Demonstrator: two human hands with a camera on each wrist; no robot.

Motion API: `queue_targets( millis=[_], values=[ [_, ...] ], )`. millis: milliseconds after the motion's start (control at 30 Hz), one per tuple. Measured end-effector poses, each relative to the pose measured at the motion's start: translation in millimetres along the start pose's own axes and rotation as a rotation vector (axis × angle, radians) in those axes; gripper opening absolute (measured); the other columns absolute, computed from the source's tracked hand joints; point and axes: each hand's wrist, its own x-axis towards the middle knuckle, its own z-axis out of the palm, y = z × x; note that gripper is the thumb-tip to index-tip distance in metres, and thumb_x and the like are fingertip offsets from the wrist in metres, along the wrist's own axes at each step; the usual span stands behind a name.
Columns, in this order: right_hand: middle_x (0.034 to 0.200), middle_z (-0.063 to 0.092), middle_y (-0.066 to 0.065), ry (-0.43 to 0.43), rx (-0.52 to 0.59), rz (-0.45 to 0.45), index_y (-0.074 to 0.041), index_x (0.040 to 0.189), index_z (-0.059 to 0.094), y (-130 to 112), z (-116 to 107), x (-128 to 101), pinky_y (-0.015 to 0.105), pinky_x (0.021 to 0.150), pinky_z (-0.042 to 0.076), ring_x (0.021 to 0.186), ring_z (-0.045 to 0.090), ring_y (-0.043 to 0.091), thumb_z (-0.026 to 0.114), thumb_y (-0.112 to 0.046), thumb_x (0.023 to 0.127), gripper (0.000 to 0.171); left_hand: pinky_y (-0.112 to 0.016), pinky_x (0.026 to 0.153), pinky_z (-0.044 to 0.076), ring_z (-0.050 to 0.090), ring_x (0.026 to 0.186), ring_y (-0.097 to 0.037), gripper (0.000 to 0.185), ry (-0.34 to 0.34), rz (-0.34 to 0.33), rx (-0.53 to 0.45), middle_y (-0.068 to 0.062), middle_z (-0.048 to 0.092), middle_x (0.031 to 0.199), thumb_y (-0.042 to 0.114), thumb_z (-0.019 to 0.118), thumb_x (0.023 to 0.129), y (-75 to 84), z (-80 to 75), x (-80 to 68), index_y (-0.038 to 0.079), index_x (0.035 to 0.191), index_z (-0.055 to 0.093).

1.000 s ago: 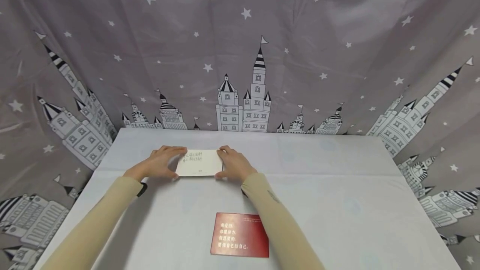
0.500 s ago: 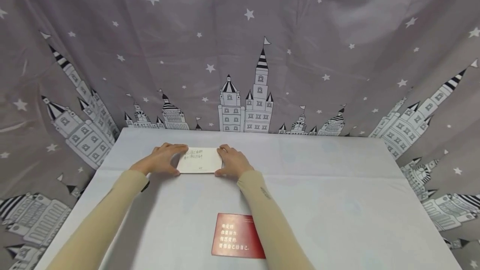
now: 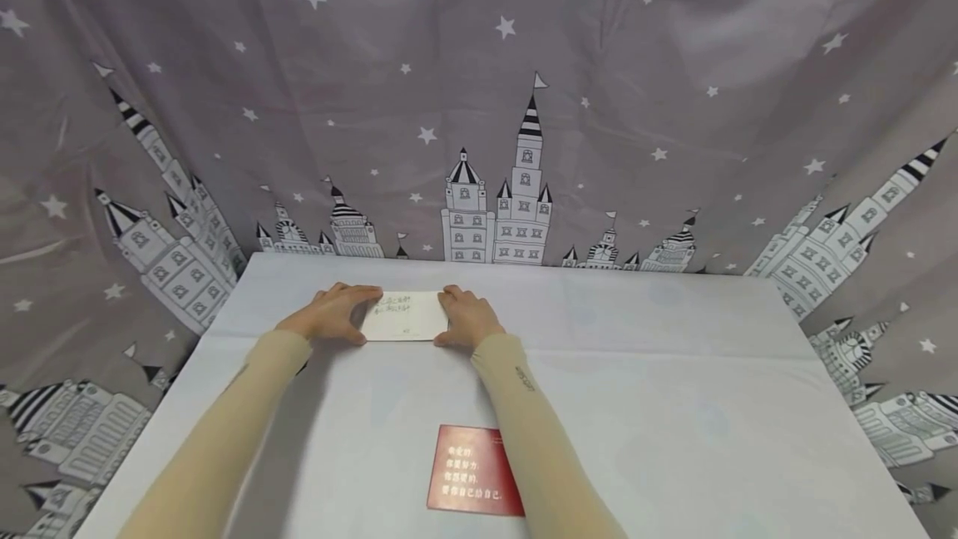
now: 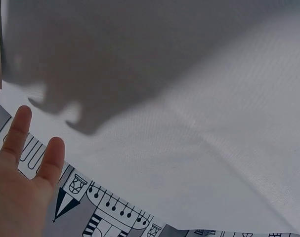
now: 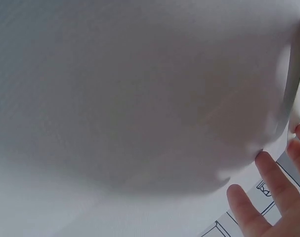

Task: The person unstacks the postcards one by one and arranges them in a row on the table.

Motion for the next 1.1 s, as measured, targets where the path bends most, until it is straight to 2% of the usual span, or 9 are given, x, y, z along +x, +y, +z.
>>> queue_targets(
  millis=[433, 867, 1000, 1100],
  values=[
    [0.153, 0.030, 0.007, -0.014, -0.019, 0.016, -0.008, 0.147, 0.037, -0.4, 2.2, -3.1, 0.043, 0.109, 0.030, 0.137, 0.030, 0.027, 0.072, -0.042, 0.083, 0.080, -0.064, 0.108, 0.016, 0.035, 0.130, -0.037, 0.088, -0.062, -0.110, -0.075, -0.012, 0.043, 0.145, 0.017, 0.085, 0.067, 1.9, -1.9, 4.5, 0.008, 0.144, 0.042],
    [0.154, 0.028, 0.008, -0.001, -0.003, -0.011, -0.008, 0.147, 0.037, 4.6, 6.0, -3.6, 0.046, 0.110, 0.029, 0.138, 0.030, 0.028, 0.070, -0.041, 0.085, 0.078, -0.062, 0.104, 0.028, 0.032, 0.132, -0.038, 0.089, -0.084, -0.122, -0.097, -0.014, 0.038, 0.148, 0.015, 0.083, 0.069, 3.9, -4.4, 0.3, 0.007, 0.146, 0.039],
    [0.154, 0.028, 0.008, 0.007, 0.011, -0.022, -0.008, 0.147, 0.036, 7.7, 6.4, -5.7, 0.043, 0.110, 0.029, 0.138, 0.030, 0.028, 0.070, -0.041, 0.086, 0.078, -0.060, 0.107, 0.025, 0.029, 0.134, -0.040, 0.090, -0.076, -0.086, -0.117, -0.014, 0.033, 0.151, 0.017, 0.083, 0.069, 4.3, -4.2, -1.4, 0.004, 0.146, 0.038],
    [0.154, 0.027, 0.009, 0.022, 0.037, -0.042, -0.007, 0.148, 0.036, 9.9, 6.1, -8.3, 0.042, 0.111, 0.028, 0.138, 0.030, 0.028, 0.070, -0.039, 0.086, 0.077, -0.056, 0.110, 0.021, 0.027, 0.136, -0.042, 0.089, -0.042, 0.004, -0.130, -0.017, 0.030, 0.152, 0.018, 0.083, 0.070, 5.5, -2.6, -1.8, -0.002, 0.144, 0.037]
  ],
)
